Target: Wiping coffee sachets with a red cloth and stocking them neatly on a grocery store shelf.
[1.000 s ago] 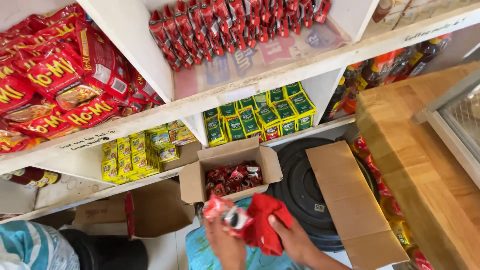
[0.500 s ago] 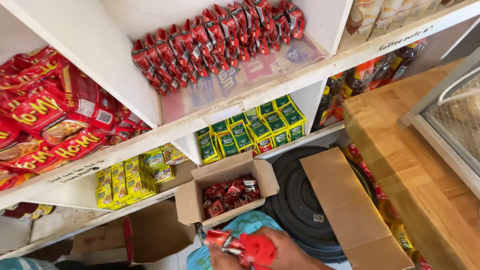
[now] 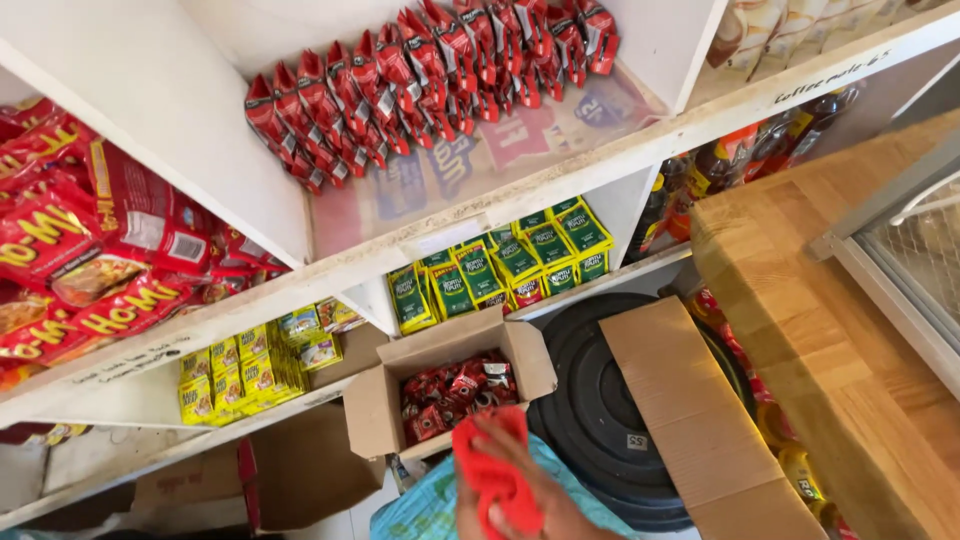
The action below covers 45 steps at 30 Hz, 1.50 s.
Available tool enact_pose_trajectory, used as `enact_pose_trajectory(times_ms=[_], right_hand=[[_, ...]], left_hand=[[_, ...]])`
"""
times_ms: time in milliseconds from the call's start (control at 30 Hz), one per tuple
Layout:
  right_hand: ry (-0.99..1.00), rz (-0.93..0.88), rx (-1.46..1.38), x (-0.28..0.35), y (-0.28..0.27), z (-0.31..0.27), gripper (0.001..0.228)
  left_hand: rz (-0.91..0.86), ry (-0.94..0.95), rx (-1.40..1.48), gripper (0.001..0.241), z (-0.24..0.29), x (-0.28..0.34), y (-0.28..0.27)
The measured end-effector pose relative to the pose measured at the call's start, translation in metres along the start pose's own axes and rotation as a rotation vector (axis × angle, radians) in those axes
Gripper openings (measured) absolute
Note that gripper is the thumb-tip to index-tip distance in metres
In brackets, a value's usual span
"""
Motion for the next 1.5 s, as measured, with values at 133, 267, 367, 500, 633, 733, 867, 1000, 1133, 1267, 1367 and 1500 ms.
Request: enact_pose_trajectory(times_ms=[133, 267, 367, 500, 633, 733, 867, 1000, 1133, 1267, 1367, 1500], right_hand=[[0.036, -0.017, -0.060, 0.022, 0.020, 0.077, 0.069], [0.545, 0.266, -0.498, 0.009, -0.019, 0.076, 0.032], [0.783, 0.355, -0.528, -0.023, -0.052, 0.089, 0.032], [0.810, 0.432, -0.689, -0.013, -0.060, 0.104, 0.044], [0.724, 0.263, -1.019, 0.014, -0.056, 0.116, 0.077], [0.748, -0.026, -0.987, 0.044, -0.040, 0.140, 0.108], [0.437, -0.257, 0.004, -0.005, -0.019, 0.025, 0.052], [0.521, -0.231, 0.500, -0.016, -0.023, 0.041, 0.048], [0.735, -0.174, 0.369, -0.020, -0.023, 0.036, 0.028], [0.905, 0.098, -0.023, -0.005, -0.024, 0.062, 0.023], [0.809, -0.153, 0.180, -0.012, -0.028, 0.041, 0.056], [0.770, -0.056, 0.240, -0.015, -0.026, 0.049, 0.033]], left_hand=[[-0.170, 0.181, 0.023, 0.035, 0.061, 0.022, 0.074], [-0.260, 0.299, 0.046, 0.027, 0.072, 0.079, 0.122], [-0.040, -0.067, -0.575, 0.065, 0.030, 0.120, 0.099], [0.019, -0.415, 0.384, 0.048, 0.039, 0.138, 0.069], [0.002, -0.141, 0.034, 0.037, 0.089, 0.146, 0.055], [-0.077, 0.057, -0.308, 0.025, 0.130, 0.149, 0.072], [-0.284, 0.210, -0.273, 0.043, 0.170, 0.158, 0.094], [-0.177, -0.037, -0.646, 0.066, 0.196, 0.155, 0.104], [-0.204, -0.137, -0.380, 0.087, 0.201, 0.151, 0.104], [-0.160, -0.242, -0.439, 0.083, 0.225, 0.148, 0.106], [-0.201, -0.189, -0.656, 0.098, 0.245, 0.146, 0.108], [-0.275, -0.203, -0.659, 0.089, 0.245, 0.148, 0.112]])
Point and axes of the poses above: each hand's wrist, its own x-axis away from the middle knuckle, its own y-axis out of the palm, z = x × y, the point moved 2 cm from there along -x, towards the middle knuckle, and after that the axes turned 11 degrees about y, right-handed, at the moved point
